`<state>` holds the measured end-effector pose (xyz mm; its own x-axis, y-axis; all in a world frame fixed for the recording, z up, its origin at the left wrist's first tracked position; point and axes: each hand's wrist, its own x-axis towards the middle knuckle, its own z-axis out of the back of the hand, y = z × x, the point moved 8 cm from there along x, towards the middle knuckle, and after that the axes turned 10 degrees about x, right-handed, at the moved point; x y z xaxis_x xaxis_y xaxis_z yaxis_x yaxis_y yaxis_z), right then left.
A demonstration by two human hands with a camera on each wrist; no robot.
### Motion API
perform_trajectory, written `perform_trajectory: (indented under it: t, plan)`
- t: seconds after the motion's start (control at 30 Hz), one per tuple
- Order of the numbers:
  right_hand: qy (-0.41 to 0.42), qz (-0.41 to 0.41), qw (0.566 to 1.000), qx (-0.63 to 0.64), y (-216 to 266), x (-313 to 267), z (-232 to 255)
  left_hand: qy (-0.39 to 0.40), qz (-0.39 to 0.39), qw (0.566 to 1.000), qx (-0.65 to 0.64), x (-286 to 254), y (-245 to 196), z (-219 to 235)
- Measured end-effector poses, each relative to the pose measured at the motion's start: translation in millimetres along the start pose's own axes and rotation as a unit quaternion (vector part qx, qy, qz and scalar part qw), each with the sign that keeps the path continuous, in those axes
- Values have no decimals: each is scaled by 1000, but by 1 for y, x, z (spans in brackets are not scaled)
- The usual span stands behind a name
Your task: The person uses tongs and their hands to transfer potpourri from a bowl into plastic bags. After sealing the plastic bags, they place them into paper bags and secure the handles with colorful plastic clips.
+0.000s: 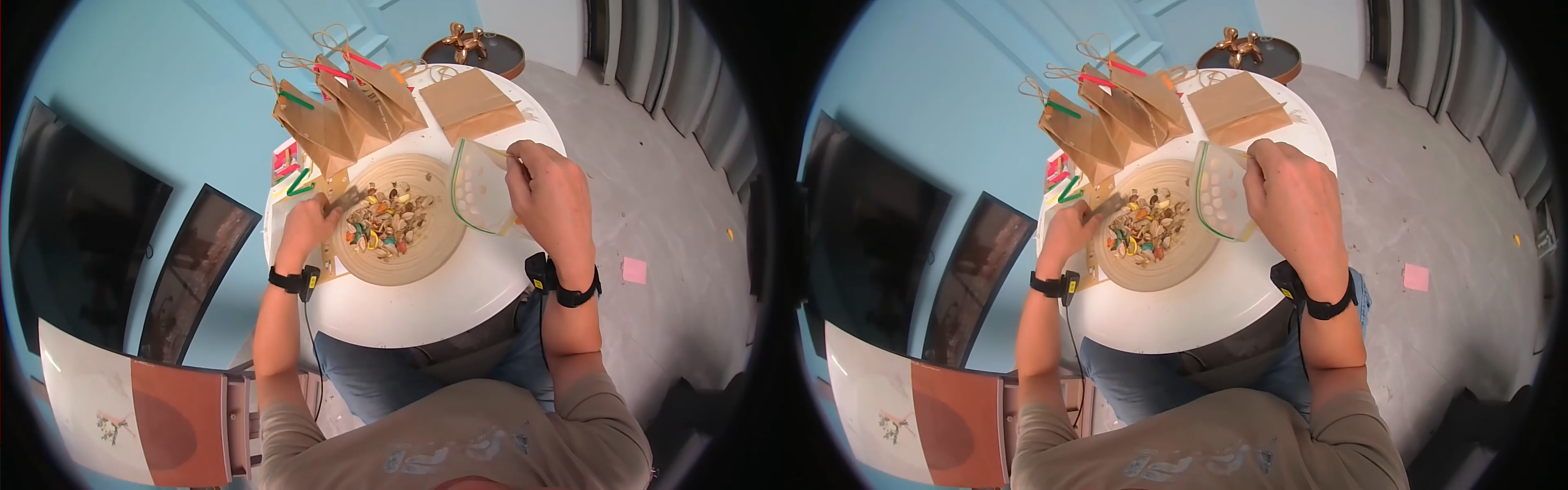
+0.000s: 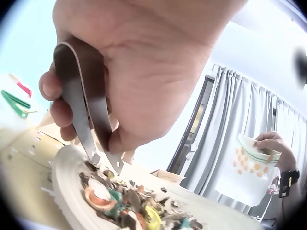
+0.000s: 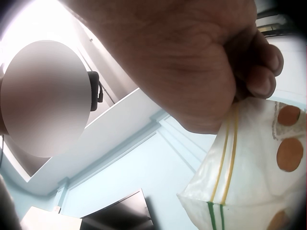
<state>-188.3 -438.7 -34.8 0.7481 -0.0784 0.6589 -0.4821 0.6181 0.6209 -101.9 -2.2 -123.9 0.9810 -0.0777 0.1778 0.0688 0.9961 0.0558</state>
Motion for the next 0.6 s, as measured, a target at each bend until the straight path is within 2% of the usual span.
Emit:
perform_trajectory:
  t: [0.17, 0.27, 0.37, 0.47, 0.6]
  plan:
    - [5, 1, 1000, 3, -1, 1, -5, 78, -33, 993, -86, -32, -29, 1]
    - [4, 5, 1000, 5, 1, -1, -6, 35, 18, 991, -124, -47, -28, 29]
    - [8, 1, 1000, 7, 2, -1, -5, 0, 49, 996, -72, -62, 0, 32]
    - [8, 5, 1000, 6, 2, -1, -5, 33, 77, 994, -65, -85, 15, 17]
    - [15, 0, 1000, 2, 1, -1, -8, 68, 69, 985, -144, -96, 0, 2]
